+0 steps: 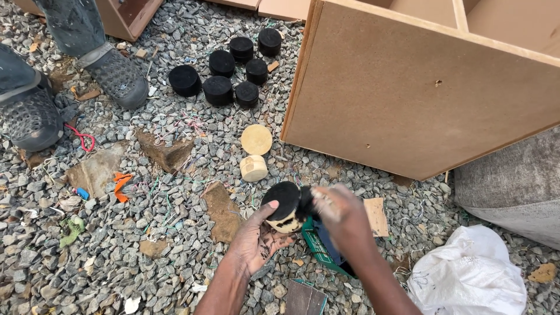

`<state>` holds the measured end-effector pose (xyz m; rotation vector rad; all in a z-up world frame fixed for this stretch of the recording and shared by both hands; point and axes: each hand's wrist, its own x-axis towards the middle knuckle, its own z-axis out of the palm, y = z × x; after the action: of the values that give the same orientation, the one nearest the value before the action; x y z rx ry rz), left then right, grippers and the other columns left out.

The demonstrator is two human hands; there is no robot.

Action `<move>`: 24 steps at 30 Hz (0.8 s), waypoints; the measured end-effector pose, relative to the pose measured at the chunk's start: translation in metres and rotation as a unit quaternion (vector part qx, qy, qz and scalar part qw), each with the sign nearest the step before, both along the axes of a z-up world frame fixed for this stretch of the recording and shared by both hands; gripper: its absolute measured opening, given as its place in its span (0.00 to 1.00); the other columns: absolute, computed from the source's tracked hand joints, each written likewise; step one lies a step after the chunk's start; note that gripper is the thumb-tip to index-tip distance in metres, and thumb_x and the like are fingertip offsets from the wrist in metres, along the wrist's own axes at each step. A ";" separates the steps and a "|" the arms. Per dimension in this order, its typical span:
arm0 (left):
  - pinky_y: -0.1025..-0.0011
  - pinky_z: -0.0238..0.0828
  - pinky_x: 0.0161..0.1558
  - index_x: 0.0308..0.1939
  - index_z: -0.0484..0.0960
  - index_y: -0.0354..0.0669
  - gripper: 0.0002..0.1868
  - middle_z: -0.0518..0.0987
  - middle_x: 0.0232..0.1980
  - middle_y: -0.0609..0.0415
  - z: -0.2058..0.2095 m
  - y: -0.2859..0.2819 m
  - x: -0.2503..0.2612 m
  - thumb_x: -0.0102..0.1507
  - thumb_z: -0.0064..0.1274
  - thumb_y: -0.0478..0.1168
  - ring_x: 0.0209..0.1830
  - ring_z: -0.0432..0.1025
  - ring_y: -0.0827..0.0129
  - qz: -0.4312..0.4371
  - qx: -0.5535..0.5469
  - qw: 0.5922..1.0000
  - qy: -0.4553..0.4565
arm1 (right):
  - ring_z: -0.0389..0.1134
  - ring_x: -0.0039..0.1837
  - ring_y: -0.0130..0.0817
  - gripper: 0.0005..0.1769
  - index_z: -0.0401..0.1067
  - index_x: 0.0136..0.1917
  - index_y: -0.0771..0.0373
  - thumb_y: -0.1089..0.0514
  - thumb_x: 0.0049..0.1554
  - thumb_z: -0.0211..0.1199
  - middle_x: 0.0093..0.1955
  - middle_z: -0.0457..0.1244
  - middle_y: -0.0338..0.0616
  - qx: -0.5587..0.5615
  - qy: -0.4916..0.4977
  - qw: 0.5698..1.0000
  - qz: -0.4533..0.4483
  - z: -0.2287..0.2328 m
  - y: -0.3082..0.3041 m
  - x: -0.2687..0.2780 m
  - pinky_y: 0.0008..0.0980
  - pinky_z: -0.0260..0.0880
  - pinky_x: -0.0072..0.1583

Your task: The person paints small cylindrical wooden pieces black using a cloth dipped in paint. They hold each piece in one hand and apply paint with the other, then place the finished pieces on the ground.

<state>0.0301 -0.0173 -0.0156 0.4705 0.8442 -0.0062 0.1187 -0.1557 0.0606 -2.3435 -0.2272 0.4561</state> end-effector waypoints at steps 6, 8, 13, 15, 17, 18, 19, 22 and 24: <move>0.54 0.79 0.37 0.60 0.77 0.28 0.38 0.81 0.52 0.27 -0.002 -0.001 -0.003 0.48 0.64 0.44 0.46 0.77 0.44 0.000 0.019 1.000 0.006 | 0.61 0.37 0.32 0.06 0.80 0.49 0.57 0.62 0.60 0.63 0.47 0.71 0.43 0.091 0.102 0.990 -0.014 -0.012 -0.012 0.015 0.24 0.57 0.36; 0.55 0.78 0.40 0.58 0.77 0.31 0.34 0.81 0.51 0.31 -0.012 0.003 0.001 0.51 0.63 0.45 0.44 0.77 0.47 0.018 -0.003 1.000 0.004 | 0.62 0.38 0.30 0.05 0.79 0.47 0.54 0.62 0.56 0.67 0.46 0.70 0.41 0.056 0.074 0.994 0.057 -0.004 -0.005 -0.003 0.25 0.59 0.37; 0.54 0.78 0.44 0.56 0.74 0.31 0.31 0.80 0.48 0.32 -0.008 0.007 0.000 0.53 0.63 0.44 0.42 0.75 0.48 0.042 -0.046 0.998 0.020 | 0.66 0.44 0.27 0.06 0.75 0.49 0.52 0.57 0.56 0.62 0.48 0.69 0.35 0.027 -0.138 0.957 0.253 -0.008 -0.004 -0.005 0.28 0.66 0.44; 0.51 0.77 0.40 0.57 0.74 0.35 0.29 0.82 0.48 0.33 -0.017 0.005 -0.003 0.55 0.61 0.43 0.41 0.77 0.45 -0.037 -0.037 0.997 -0.049 | 0.59 0.34 0.30 0.13 0.81 0.52 0.56 0.70 0.58 0.64 0.46 0.70 0.44 0.123 0.105 0.986 -0.046 0.009 -0.001 0.002 0.22 0.55 0.31; 0.51 0.77 0.42 0.61 0.72 0.32 0.36 0.80 0.52 0.32 -0.006 0.009 -0.011 0.51 0.62 0.44 0.45 0.77 0.43 -0.101 -0.040 0.993 -0.055 | 0.59 0.38 0.30 0.06 0.80 0.47 0.58 0.65 0.56 0.66 0.47 0.70 0.43 0.169 0.118 0.978 -0.040 -0.016 -0.016 0.023 0.25 0.56 0.35; 0.51 0.78 0.45 0.64 0.70 0.28 0.43 0.78 0.56 0.30 0.000 0.010 -0.014 0.48 0.64 0.44 0.50 0.76 0.40 -0.163 -0.043 0.984 -0.061 | 0.59 0.43 0.30 0.02 0.79 0.41 0.60 0.60 0.54 0.68 0.48 0.69 0.41 0.216 0.130 0.967 -0.033 -0.028 -0.024 0.034 0.28 0.57 0.38; 0.51 0.78 0.45 0.64 0.70 0.28 0.43 0.78 0.56 0.30 -0.005 0.009 -0.014 0.48 0.64 0.44 0.50 0.76 0.40 -0.163 -0.042 0.984 -0.062 | 0.59 0.43 0.30 0.02 0.79 0.41 0.60 0.60 0.54 0.68 0.48 0.69 0.41 0.217 0.128 0.967 -0.033 -0.030 -0.026 0.036 0.28 0.57 0.38; 0.48 0.80 0.36 0.62 0.74 0.23 0.37 0.81 0.54 0.27 -0.011 0.004 -0.011 0.51 0.63 0.39 0.45 0.78 0.39 -0.175 -0.059 0.977 -0.108 | 0.56 0.23 0.28 0.02 0.77 0.43 0.60 0.60 0.57 0.67 0.31 0.62 0.40 0.225 0.203 0.952 -0.048 -0.030 -0.028 0.035 0.23 0.49 0.23; 0.45 0.78 0.43 0.55 0.77 0.31 0.24 0.83 0.48 0.28 -0.004 0.001 -0.006 0.57 0.60 0.37 0.42 0.78 0.40 -0.095 -0.073 0.992 -0.025 | 0.59 0.39 0.33 0.05 0.77 0.41 0.62 0.61 0.60 0.66 0.37 0.66 0.43 0.184 0.160 0.969 -0.043 -0.021 -0.023 0.030 0.29 0.57 0.43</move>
<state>0.0238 -0.0161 -0.0200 0.4113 0.7420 -0.2301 0.1490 -0.1782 0.0391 -1.8786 -0.0484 0.6786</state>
